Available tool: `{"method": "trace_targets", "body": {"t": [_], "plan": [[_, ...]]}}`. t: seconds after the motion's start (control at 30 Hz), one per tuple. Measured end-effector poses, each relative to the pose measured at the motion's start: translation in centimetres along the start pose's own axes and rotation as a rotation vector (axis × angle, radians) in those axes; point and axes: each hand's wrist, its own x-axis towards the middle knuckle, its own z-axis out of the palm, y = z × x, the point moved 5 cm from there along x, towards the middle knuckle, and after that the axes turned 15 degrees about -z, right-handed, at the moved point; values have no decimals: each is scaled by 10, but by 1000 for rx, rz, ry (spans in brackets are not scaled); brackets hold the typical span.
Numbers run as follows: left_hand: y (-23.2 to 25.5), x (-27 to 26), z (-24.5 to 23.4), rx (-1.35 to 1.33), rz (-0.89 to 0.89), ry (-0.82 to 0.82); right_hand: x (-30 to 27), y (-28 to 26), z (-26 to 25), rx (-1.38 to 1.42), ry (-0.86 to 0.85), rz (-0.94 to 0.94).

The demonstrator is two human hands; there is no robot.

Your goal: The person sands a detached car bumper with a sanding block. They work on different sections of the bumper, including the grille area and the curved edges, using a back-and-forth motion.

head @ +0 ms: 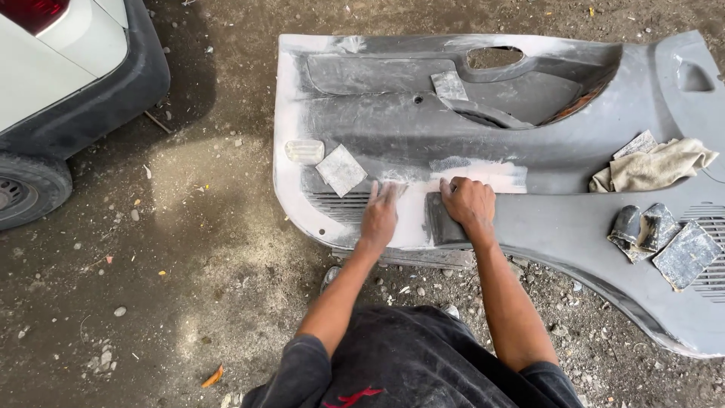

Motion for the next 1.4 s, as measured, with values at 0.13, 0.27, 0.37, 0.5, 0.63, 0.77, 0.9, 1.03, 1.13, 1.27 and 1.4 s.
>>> {"method": "trace_targets", "body": {"t": [0.13,0.27,0.37,0.5,0.63,0.77,0.9,1.03,1.13,1.27,1.4], "plan": [[21,-26,13,95,78,103,3,2,0,5,60,-13],[51,-1,-44,125,-343,-409,-2,4,7,-64,146,-85],[32,9,-43,-26,-481,-420,0,-4,-4,-58,150,-58],[4,-10,3,-226,-221,-178,1,1,1,-21,63,18],[2,-42,23,-3,32,-308,2,4,1,-30,118,-12],[-11,-7,15,204,98,-436,4,2,1,-43,110,-28],[23,-31,8,373,-21,-428,-2,-2,-6,-12,80,15],[41,-20,5,444,19,-445,3,-4,-10,-76,192,-66],[24,-25,4,390,-14,-463,-8,-6,-1,5,112,-8],[16,-23,17,429,36,-452,2,5,0,-43,169,-47],[1,-2,39,464,-25,-434,-2,-7,-8,-10,70,-22]]}}
